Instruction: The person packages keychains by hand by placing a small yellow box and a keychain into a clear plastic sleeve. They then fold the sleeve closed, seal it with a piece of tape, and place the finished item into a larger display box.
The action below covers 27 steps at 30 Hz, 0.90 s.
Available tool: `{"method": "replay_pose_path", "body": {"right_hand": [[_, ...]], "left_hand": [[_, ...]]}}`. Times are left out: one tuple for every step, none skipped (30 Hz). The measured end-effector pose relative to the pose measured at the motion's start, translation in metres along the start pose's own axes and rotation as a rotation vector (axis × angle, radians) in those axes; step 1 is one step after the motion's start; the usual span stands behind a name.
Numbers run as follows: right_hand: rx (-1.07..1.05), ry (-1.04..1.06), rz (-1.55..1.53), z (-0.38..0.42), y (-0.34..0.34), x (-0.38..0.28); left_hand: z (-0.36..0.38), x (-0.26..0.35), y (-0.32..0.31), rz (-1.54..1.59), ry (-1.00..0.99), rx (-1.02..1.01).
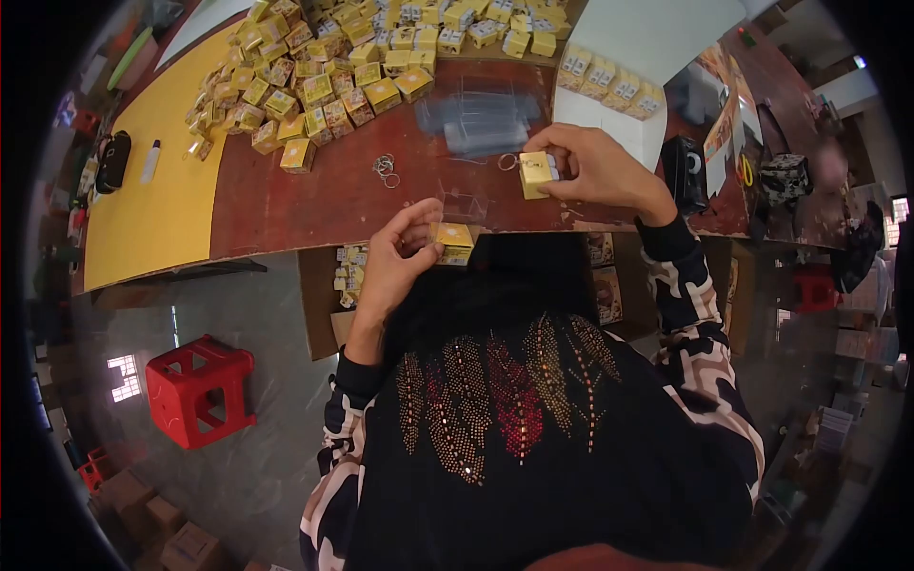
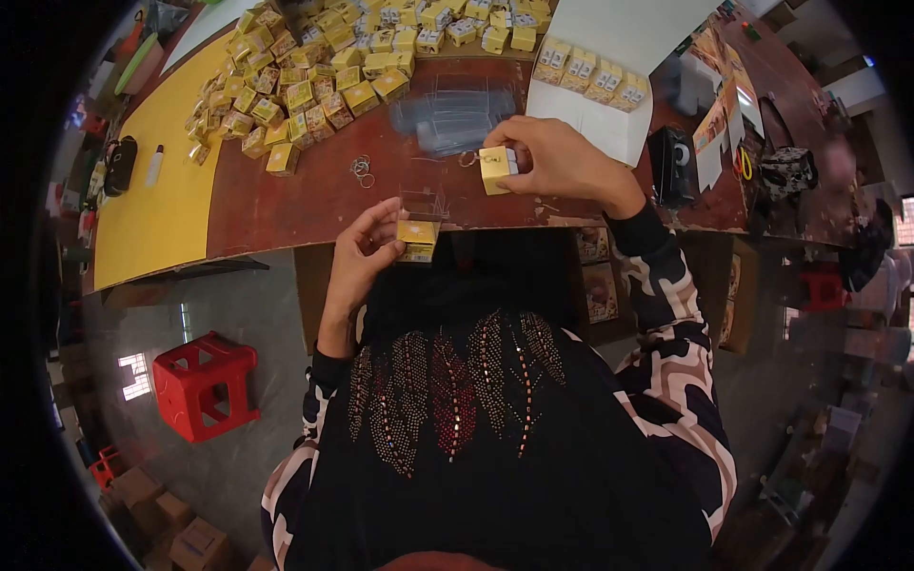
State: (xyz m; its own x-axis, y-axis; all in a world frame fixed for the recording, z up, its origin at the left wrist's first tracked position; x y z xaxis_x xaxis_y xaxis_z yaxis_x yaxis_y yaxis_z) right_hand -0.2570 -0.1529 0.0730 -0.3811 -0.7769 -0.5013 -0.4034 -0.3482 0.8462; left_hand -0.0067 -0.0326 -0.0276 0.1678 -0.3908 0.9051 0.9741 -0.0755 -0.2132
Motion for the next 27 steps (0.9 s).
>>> {"method": "replay_pose_path", "body": {"right_hand": [[-0.003,-0.008,-0.103,-0.001,0.009,-0.012],[-0.004,-0.015,-0.205,-0.002,0.016,-0.021],[-0.002,-0.018,-0.202,-0.002,0.02,-0.026],[-0.027,-0.01,-0.239,-0.003,0.022,-0.03],[-0.053,0.0,-0.277,-0.005,0.023,-0.034],[-0.053,0.003,-0.276,-0.006,0.023,-0.037],[-0.076,0.041,-0.276,-0.009,0.022,-0.041],[-0.1,0.079,-0.276,-0.011,0.021,-0.045],[-0.1,0.081,-0.277,-0.014,0.019,-0.045],[-0.106,0.156,-0.258,-0.016,0.018,-0.048],[-0.111,0.231,-0.239,-0.018,0.017,-0.05],[-0.111,0.231,-0.24,-0.02,0.015,-0.046],[-0.114,0.312,-0.27,-0.021,0.011,-0.044],[-0.117,0.393,-0.3,-0.022,0.008,-0.043],[-0.118,0.392,-0.301,-0.021,0.007,-0.041],[-0.156,0.387,-0.328,-0.02,0.004,-0.04],[-0.195,0.382,-0.355,-0.019,0.001,-0.039],[-0.196,0.38,-0.356,-0.018,-0.001,-0.038],[-0.21,0.363,-0.394,-0.018,-0.005,-0.036],[-0.224,0.344,-0.432,-0.017,-0.008,-0.035],[-0.224,0.343,-0.433,-0.015,-0.01,-0.033],[-0.209,0.305,-0.485,-0.014,-0.013,-0.03],[-0.195,0.267,-0.537,-0.013,-0.014,-0.028],[-0.195,0.266,-0.538,-0.011,-0.015,-0.03],[-0.119,0.248,-0.507,-0.009,-0.015,-0.032],[-0.042,0.229,-0.475,-0.007,-0.013,-0.033],[-0.041,0.229,-0.474,-0.006,-0.015,-0.035]], "left_hand": [[-0.001,0.0,-0.002,0.016,0.01,-0.031],[-0.001,0.0,-0.005,0.032,0.02,-0.061],[-0.002,0.001,-0.006,0.031,0.019,-0.066],[-0.002,0.0,-0.01,0.032,0.043,-0.114],[-0.002,0.0,-0.013,0.034,0.065,-0.16],[-0.001,0.0,-0.015,0.034,0.063,-0.157],[-0.001,0.0,-0.018,0.01,0.064,-0.193],[0.0,0.001,-0.02,-0.015,0.066,-0.228],[0.001,0.002,-0.021,-0.015,0.065,-0.225],[0.002,0.003,-0.023,0.017,0.069,-0.268],[0.004,0.004,-0.025,0.049,0.074,-0.312],[0.004,0.004,-0.026,0.049,0.075,-0.311],[0.005,0.005,-0.027,0.097,0.056,-0.35],[0.006,0.006,-0.028,0.145,0.037,-0.389],[0.006,0.006,-0.029,0.146,0.038,-0.389],[0.006,0.006,-0.03,0.156,0.042,-0.393],[0.006,0.005,-0.031,0.166,0.046,-0.398],[0.006,0.005,-0.034,0.167,0.048,-0.398],[0.007,0.006,-0.037,0.191,0.044,-0.378],[0.007,0.006,-0.039,0.214,0.041,-0.359],[0.007,0.004,-0.042,0.214,0.042,-0.359],[0.007,0.002,-0.043,0.198,0.029,-0.328],[0.007,0.001,-0.044,0.182,0.016,-0.297],[0.008,0.0,-0.047,0.182,0.017,-0.297],[0.008,0.0,-0.048,0.183,0.001,-0.262],[0.009,0.001,-0.048,0.183,-0.014,-0.227],[0.009,0.001,-0.05,0.181,-0.014,-0.228]]}}
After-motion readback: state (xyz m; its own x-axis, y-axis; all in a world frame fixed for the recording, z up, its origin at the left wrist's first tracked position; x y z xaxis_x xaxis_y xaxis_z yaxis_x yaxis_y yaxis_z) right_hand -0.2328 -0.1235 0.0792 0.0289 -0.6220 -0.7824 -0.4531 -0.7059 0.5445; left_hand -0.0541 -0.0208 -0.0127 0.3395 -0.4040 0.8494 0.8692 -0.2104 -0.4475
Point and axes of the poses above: each hand's wrist, its own z-axis away from the middle knuckle, its own y-axis out of the back of the hand, x = y × z, the point moved 4 cm from there along -z, towards the middle knuckle, and after that the axes turned 14 degrees about y, right-handed, at the moved point
